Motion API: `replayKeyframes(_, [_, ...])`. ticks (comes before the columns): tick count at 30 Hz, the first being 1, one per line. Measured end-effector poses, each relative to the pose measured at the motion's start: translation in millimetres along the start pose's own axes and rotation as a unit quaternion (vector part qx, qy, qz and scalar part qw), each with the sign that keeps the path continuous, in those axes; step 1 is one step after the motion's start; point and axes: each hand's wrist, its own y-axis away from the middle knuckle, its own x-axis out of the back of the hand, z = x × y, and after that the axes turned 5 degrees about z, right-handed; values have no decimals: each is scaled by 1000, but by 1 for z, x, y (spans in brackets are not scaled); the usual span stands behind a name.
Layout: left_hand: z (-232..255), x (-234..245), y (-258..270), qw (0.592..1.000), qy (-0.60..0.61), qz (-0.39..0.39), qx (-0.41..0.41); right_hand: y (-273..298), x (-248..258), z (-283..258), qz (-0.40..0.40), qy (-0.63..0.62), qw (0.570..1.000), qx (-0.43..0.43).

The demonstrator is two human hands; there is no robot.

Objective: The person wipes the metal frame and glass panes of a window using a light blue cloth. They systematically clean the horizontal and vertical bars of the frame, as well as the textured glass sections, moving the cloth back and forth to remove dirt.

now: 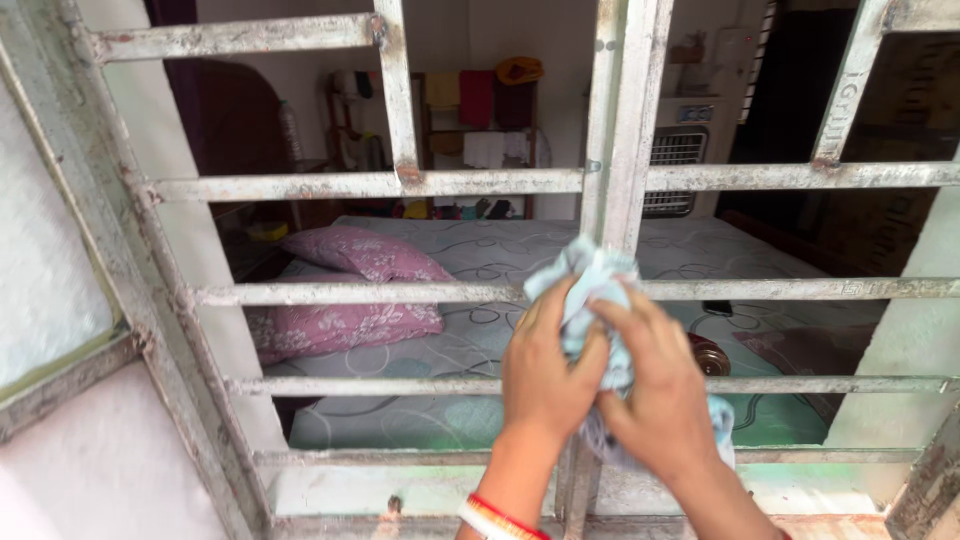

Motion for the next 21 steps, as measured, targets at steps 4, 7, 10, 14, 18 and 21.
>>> replayKeyframes(4, [6,-2,15,998,-18,-7,55,11,24,2,-59,-15,998,-26])
replayKeyframes(7, [14,-9,5,1000,11,19,-10,-6,33,7,-29,-6,1000,8])
replayKeyframes(10, [18,-14,-22,995,20,43,-91,-33,25,7,61,-3,996,72])
replayKeyframes(14, [5,-11,-16,995,-14,34,-88,-26,9,2,43,5,998,41])
replayKeyframes(18, [-19,5,20,1000,-27,-12,-4,18,-12,-13,12,12,999,-40])
replayKeyframes(21, [-30,23,41,996,-35,-56,52,48,-22,-27,-5,-18,995,-103])
